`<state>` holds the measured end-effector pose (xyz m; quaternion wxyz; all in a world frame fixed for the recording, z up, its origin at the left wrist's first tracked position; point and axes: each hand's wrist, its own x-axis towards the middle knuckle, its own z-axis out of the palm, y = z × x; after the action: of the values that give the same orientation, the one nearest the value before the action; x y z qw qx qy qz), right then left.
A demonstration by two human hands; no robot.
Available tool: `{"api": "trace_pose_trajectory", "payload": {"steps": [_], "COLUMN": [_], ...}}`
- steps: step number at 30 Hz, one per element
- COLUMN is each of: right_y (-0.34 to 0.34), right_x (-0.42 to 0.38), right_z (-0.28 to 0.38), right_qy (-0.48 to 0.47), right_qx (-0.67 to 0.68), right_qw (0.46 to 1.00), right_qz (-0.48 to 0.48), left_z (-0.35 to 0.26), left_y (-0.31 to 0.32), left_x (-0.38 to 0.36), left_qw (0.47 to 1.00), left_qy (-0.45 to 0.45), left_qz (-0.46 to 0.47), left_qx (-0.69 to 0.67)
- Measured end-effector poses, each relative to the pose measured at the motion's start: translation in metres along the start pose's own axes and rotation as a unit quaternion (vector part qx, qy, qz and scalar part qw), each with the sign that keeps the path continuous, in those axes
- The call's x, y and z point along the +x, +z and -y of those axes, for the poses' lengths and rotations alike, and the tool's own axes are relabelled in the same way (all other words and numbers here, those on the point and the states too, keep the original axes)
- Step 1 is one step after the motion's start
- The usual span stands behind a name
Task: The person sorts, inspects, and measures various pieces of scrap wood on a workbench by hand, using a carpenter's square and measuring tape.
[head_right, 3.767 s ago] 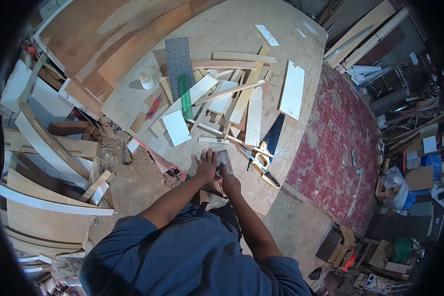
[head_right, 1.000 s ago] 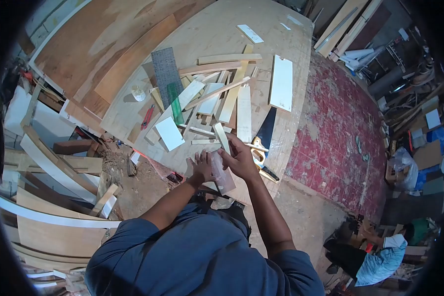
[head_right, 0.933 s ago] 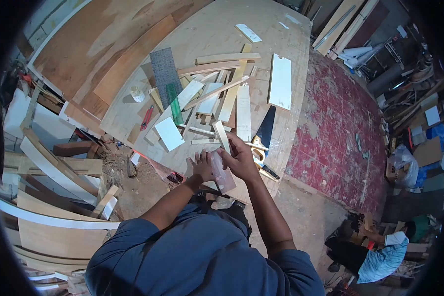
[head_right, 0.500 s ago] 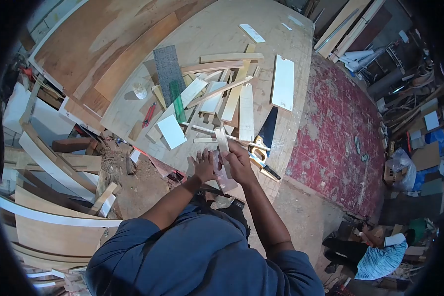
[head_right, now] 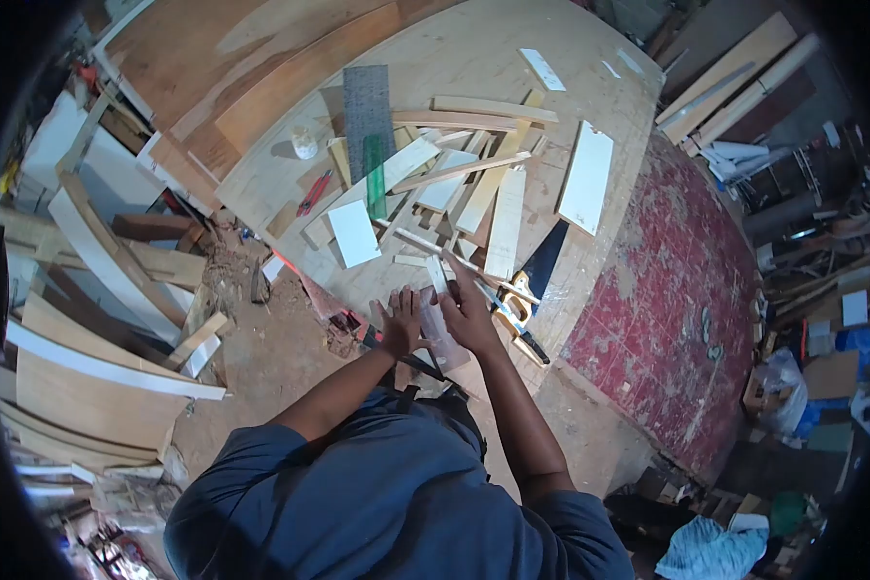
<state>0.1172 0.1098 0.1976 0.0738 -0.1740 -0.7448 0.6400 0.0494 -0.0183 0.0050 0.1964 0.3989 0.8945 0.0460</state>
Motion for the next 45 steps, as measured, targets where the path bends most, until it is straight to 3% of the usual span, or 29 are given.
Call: {"api": "trace_pose_trajectory", "payload": {"steps": [2, 3, 5, 9, 11, 14, 17, 18, 20, 21, 23, 25, 27, 28, 30, 34, 37, 39, 40, 41, 43, 45], "right_y": [-0.006, -0.004, 0.0, 0.014, 0.019, 0.026, 0.026, 0.024, 0.01, 0.002, -0.012, -0.007, 0.009, 0.012, 0.015, 0.007, -0.012, -0.017, -0.008, -0.003, 0.004, 0.005], "right_x": [0.004, 0.002, -0.007, -0.015, -0.012, -0.005, -0.012, -0.013, -0.011, -0.008, 0.005, 0.012, 0.005, 0.002, -0.006, -0.017, -0.003, 0.004, 0.004, 0.005, 0.01, 0.004], "right_z": [-0.043, -0.076, -0.135, -0.157, -0.163, -0.182, -0.167, -0.161, -0.149, -0.155, -0.18, -0.168, -0.149, -0.155, -0.158, -0.153, -0.161, -0.17, -0.159, -0.15, -0.151, -0.159], "right_qy": [0.011, 0.007, 0.05, 0.063, 0.05, 0.07, 0.094, 0.092, 0.104, 0.1, 0.023, 0.021, 0.055, 0.055, 0.017, 0.048, 0.034, 0.046, 0.027, 0.042, 0.01, 0.012], "right_qx": [-0.295, -0.297, -0.419, -0.455, -0.489, -0.483, -0.528, -0.529, -0.517, -0.52, -0.556, -0.555, -0.515, -0.515, -0.495, -0.502, -0.501, -0.561, -0.537, -0.521, -0.513, -0.502], "right_qw": [0.954, 0.953, 0.901, 0.871, 0.86, 0.865, 0.831, 0.829, 0.812, 0.81, 0.76, 0.759, 0.846, 0.846, 0.855, 0.842, 0.822, 0.726, 0.808, 0.833, 0.848, 0.853], "right_qz": [0.057, 0.066, 0.098, 0.171, 0.138, 0.116, 0.149, 0.158, 0.248, 0.25, 0.336, 0.34, 0.126, 0.127, 0.157, 0.191, 0.27, 0.396, 0.239, 0.183, 0.133, 0.143], "left_z": [-0.005, -0.007, -0.008, -0.011, -0.014, -0.019, -0.019, -0.025, -0.028, -0.029, -0.03, -0.026, -0.026, -0.028, -0.029, -0.032, -0.038, -0.038, -0.031, -0.034, -0.039, -0.034], "left_y": [-0.003, 0.004, 0.026, 0.025, 0.02, 0.03, 0.036, 0.011, -0.004, -0.007, -0.003, 0.012, 0.021, 0.021, 0.024, 0.02, -0.006, -0.002, -0.009, -0.011, 0.002, 0.019], "left_x": [-0.001, 0.001, 0.008, 0.008, 0.007, 0.01, 0.009, 0.001, -0.006, -0.006, -0.004, 0.002, 0.005, 0.005, 0.005, 0.001, -0.006, -0.005, -0.005, -0.006, -0.005, 0.005], "left_qw": [0.999, 0.999, 0.995, 0.993, 0.995, 0.99, 0.989, 0.989, 0.987, 0.987, 0.986, 0.986, 0.983, 0.983, 0.979, 0.98, 0.979, 0.979, 0.977, 0.977, 0.976, 0.979], "left_qy": [-0.029, -0.038, -0.082, -0.109, -0.103, -0.138, -0.145, -0.147, -0.154, -0.155, -0.159, -0.164, -0.174, -0.175, -0.184, -0.195, -0.19, -0.194, -0.202, -0.2, -0.195, -0.2], "left_qz": [0.034, 0.033, 0.02, 0.004, 0.004, -0.007, -0.023, 0.025, 0.034, 0.04, 0.032, 0.023, -0.009, -0.008, -0.014, -0.022, 0.045, 0.038, 0.039, 0.037, 0.042, 0.011], "left_qx": [-0.004, -0.008, 0.049, 0.046, -0.017, 0.009, -0.01, -0.003, -0.021, -0.034, -0.03, -0.02, -0.048, -0.049, -0.088, -0.035, -0.055, -0.057, -0.051, -0.066, -0.083, -0.024]}}
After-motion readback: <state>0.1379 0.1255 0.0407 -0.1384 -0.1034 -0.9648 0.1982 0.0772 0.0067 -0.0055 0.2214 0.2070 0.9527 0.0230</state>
